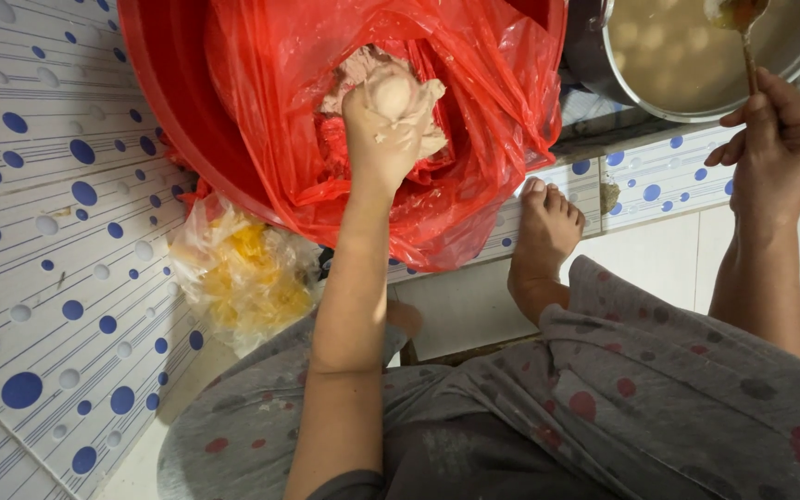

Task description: Forming meatballs from meat paste using a hand-squeeze technique and a spoon to transfer them into a pot of water.

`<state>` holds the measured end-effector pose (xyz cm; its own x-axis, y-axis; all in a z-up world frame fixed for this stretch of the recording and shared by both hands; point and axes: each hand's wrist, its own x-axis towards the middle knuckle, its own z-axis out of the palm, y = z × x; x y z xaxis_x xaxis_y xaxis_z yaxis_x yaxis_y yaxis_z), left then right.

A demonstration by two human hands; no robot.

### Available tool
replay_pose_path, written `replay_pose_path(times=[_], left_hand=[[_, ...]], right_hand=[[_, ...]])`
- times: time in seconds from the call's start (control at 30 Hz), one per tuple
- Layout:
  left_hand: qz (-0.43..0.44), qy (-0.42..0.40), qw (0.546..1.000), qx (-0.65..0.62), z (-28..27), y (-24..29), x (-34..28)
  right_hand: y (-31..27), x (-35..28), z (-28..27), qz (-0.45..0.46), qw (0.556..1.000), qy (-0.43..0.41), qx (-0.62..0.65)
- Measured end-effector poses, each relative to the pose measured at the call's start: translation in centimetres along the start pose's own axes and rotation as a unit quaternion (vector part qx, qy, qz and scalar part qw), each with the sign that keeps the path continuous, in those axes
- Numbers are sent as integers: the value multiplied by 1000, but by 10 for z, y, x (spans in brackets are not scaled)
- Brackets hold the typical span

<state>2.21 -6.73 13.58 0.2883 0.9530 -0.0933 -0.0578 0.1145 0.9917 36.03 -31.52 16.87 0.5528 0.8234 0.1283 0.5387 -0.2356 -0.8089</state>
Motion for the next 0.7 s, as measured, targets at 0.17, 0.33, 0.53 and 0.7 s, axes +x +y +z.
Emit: replay_pose_path(times=[0.17, 0.33, 0.53, 0.7], left_hand=[[-29, -21, 999, 2, 6, 39, -3], [-66, -71, 984, -148, 5, 37, 1], [-37, -79, 988, -126, 3, 34, -4], [-34, -15, 998, 47, 3, 25, -3]], right_hand=[[0, 0, 0, -18, 1000, 2, -16], [-5, 0, 2, -20, 1000, -4, -7], [-7, 0, 2, 1, 1000, -5, 4], [-17, 1, 4, -4, 1000, -10, 26]])
